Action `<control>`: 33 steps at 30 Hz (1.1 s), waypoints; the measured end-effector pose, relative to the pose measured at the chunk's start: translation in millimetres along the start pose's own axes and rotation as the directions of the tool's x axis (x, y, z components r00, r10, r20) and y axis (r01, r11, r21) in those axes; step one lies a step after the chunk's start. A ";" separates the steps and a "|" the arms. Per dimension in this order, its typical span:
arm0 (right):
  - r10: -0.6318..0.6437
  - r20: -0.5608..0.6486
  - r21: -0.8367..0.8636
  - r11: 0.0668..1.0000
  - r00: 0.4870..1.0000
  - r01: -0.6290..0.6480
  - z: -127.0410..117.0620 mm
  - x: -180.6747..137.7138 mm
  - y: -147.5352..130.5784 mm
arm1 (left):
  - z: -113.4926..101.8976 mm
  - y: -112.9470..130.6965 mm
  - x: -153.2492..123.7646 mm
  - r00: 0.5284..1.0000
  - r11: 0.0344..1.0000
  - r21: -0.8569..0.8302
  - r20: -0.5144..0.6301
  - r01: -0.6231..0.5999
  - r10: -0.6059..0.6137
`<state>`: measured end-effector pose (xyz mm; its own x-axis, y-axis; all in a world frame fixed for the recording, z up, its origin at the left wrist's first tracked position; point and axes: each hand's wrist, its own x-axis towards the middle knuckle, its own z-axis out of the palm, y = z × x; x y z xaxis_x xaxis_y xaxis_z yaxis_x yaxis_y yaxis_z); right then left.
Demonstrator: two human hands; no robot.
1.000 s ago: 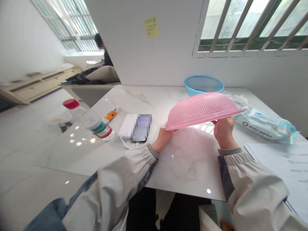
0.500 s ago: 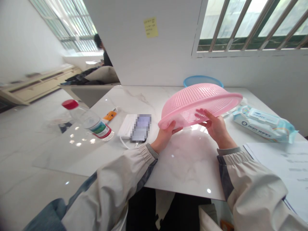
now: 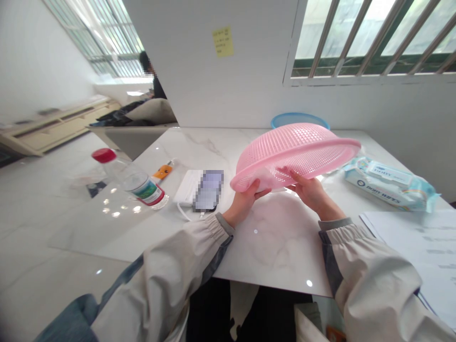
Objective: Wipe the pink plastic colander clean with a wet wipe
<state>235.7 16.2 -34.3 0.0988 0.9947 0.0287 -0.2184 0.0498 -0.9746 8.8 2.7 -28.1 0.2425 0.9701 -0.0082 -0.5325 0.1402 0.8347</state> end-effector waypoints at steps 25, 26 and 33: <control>-0.412 -0.572 -0.103 0.894 0.709 0.436 -20.4 20.1 -6.7 | -24.1 -25.7 23.6 0.973 0.898 0.377 0.049 -0.227 0.225; -0.400 -0.572 -0.101 0.901 0.716 0.423 -21.6 20.5 -5.6 | -23.5 -25.2 22.9 0.976 0.904 0.370 0.039 -0.214 0.215; -0.284 -0.526 -0.039 0.950 0.802 0.310 -24.4 22.1 0.1 | -14.9 -14.3 11.2 0.991 0.961 0.242 0.033 -0.132 0.128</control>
<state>261.5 36.0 -39.2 0.6515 0.7364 0.1825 -0.1394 0.3526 -0.9253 7.1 14.4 -48.4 0.1989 0.9730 0.1169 -0.3479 -0.0414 0.9366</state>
